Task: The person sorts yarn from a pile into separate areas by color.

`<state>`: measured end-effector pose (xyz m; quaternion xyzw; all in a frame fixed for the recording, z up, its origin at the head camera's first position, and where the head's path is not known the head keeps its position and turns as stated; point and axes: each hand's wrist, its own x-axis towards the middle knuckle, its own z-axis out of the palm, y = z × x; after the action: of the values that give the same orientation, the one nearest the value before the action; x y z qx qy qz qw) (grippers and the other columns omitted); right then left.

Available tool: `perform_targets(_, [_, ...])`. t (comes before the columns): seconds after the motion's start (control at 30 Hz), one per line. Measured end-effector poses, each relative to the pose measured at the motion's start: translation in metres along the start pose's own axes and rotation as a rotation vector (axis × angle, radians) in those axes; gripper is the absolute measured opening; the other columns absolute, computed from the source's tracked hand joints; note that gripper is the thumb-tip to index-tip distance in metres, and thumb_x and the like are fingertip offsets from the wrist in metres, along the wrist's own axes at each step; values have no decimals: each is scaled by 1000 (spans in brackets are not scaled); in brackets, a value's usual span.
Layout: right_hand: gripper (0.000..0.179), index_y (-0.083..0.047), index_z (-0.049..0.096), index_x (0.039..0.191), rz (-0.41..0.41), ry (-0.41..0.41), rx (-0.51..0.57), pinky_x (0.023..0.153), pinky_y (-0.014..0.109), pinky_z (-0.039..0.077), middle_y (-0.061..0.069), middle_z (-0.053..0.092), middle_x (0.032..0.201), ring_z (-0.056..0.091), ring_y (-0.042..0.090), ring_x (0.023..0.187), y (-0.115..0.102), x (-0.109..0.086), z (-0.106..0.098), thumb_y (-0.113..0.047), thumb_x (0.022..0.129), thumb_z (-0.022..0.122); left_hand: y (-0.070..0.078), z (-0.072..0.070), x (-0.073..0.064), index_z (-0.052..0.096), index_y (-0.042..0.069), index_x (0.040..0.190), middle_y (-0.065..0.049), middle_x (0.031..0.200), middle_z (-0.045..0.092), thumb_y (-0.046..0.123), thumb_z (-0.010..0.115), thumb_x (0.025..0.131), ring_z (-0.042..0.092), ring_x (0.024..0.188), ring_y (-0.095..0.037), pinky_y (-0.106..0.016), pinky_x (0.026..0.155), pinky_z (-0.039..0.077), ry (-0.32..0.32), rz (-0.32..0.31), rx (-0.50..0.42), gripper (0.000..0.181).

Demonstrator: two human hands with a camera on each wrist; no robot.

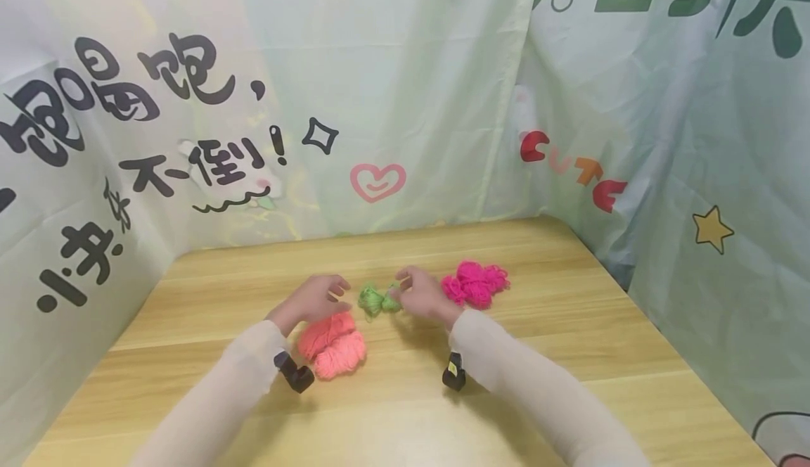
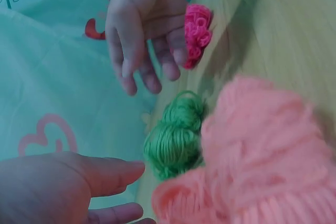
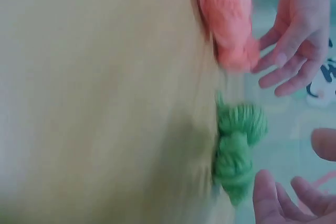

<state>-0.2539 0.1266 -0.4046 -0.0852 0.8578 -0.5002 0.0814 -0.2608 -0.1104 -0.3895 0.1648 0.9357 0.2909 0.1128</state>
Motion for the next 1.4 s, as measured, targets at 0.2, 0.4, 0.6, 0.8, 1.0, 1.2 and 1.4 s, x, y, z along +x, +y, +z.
perform_targets(0.2, [42, 10, 44, 131, 110, -40, 404, 88, 45, 51, 27, 53, 120, 58, 41, 104, 3, -16, 20, -10, 96, 58, -16, -6, -9, 60, 1, 123, -18, 117, 62, 20, 70, 90, 59, 109, -32, -44, 90, 49, -20, -25, 12, 40])
perform_targets(0.4, [37, 12, 41, 127, 187, -96, 606, 95, 48, 46, 32, 46, 127, 53, 45, 111, 1, -35, 38, -9, 99, 52, -27, -9, -16, 62, 3, 118, -11, 110, 66, 22, 71, 89, 61, 105, -30, -43, 88, 50, -75, -67, 33, 36])
perform_targets(0.6, [47, 14, 35, 134, 280, -195, 734, 98, 46, 44, 33, 43, 129, 53, 38, 108, -1, -50, 51, -16, 101, 49, -35, -9, -19, 65, 4, 113, -8, 104, 67, 22, 71, 89, 63, 98, -26, -41, 82, 52, -97, -66, 18, 31])
perform_targets(0.8, [49, 16, 36, 133, 351, -279, 821, 99, 45, 44, 33, 44, 130, 52, 37, 110, -1, -61, 60, -20, 101, 47, -39, -7, -20, 65, 6, 113, -8, 107, 67, 22, 71, 89, 62, 100, -26, -40, 84, 52, -111, -98, -4, 30])
perform_targets(1.0, [45, 12, 40, 132, 366, -313, 845, 97, 46, 45, 29, 50, 122, 53, 36, 108, -3, -66, 66, -20, 101, 46, -35, -7, -24, 66, 5, 113, -9, 106, 66, 20, 72, 87, 62, 101, -27, -41, 84, 52, -137, -109, -5, 31])
perform_targets(1.2, [40, 9, 45, 128, 375, -312, 836, 96, 46, 46, 25, 53, 115, 56, 34, 102, -5, -66, 70, -20, 100, 49, -32, -5, -25, 65, 3, 115, -10, 108, 66, 23, 73, 87, 61, 103, -28, -43, 87, 50, -161, -103, 18, 36])
perform_targets(1.4, [39, 11, 47, 127, 362, -317, 833, 97, 47, 45, 24, 53, 114, 56, 34, 104, -6, -66, 74, -16, 99, 51, -32, -4, -26, 66, 1, 113, -10, 107, 64, 25, 76, 84, 59, 99, -26, -46, 88, 48, -183, -100, 76, 39])
